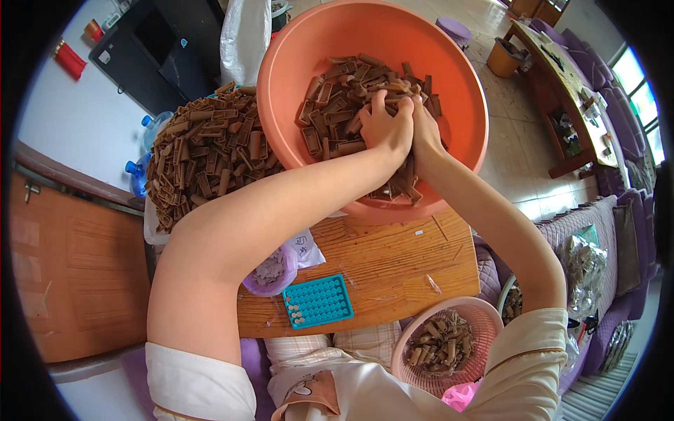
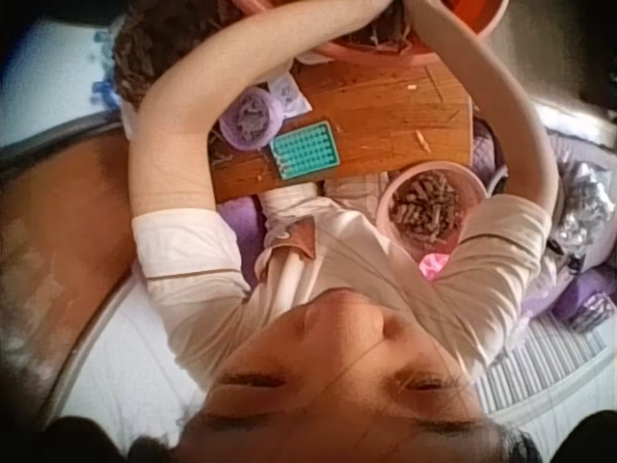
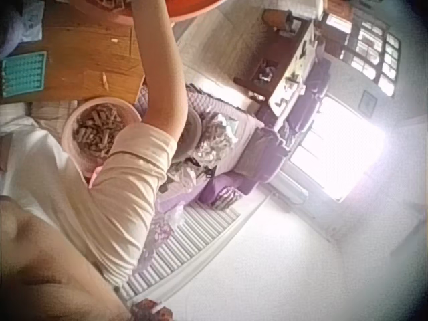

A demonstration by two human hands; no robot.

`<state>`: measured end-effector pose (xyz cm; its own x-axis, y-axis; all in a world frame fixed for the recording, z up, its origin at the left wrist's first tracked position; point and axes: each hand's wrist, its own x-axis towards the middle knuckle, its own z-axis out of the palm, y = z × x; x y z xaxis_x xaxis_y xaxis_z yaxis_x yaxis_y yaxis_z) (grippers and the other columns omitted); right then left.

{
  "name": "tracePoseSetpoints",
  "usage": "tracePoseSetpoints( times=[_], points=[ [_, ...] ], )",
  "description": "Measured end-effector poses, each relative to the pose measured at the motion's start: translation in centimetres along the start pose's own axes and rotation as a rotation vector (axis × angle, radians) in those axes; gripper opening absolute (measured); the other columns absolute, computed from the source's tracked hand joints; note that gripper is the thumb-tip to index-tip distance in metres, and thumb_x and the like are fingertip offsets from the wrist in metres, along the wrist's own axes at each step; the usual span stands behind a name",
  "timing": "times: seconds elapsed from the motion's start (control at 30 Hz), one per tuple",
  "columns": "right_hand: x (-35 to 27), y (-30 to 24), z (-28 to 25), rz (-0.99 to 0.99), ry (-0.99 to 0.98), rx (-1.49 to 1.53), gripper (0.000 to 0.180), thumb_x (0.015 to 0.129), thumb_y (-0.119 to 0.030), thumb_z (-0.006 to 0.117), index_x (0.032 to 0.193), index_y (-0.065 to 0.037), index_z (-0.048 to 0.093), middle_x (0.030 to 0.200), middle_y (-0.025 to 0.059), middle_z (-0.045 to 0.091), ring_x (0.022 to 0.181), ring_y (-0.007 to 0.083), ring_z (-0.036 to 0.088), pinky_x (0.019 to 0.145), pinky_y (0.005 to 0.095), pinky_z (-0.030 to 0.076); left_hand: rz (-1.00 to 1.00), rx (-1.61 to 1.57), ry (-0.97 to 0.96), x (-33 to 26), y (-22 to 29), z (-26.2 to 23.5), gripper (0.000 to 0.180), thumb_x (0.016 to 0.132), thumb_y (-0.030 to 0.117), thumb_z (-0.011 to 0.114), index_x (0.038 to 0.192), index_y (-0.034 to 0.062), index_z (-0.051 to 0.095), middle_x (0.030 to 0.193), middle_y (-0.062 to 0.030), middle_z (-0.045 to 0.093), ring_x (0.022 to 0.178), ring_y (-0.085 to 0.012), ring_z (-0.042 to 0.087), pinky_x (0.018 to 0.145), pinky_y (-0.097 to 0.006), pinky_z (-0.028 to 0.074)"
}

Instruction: The person assembles small brown plastic components by hand, inserting metal pins into them.

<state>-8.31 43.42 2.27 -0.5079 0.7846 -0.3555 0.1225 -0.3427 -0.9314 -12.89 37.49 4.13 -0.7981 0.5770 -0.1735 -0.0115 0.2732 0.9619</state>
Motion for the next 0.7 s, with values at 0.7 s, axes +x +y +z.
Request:
tracePoseSetpoints(
  times=[0.7],
  points=[
    [-5.6, -10.4, 2.3, -0.419, -0.069, 0.235, 0.037, 0.087, -0.037, 0.041, 0.111, -0.009, 0.047, 0.096, 0.0102, 0.054, 0.082, 0.0205, 0.053, 0.067, 0.0365, 0.046, 0.510, -0.310, 0.014, -0.7, 8.5, -2.1, 0.052, 0.077, 0.028, 0.049, 0.121, 0.0050, 0.033, 0.122, -0.0209, 0.029, 0.105, -0.0346, 0.043, 0.088, -0.040, 0.037]
  ],
)
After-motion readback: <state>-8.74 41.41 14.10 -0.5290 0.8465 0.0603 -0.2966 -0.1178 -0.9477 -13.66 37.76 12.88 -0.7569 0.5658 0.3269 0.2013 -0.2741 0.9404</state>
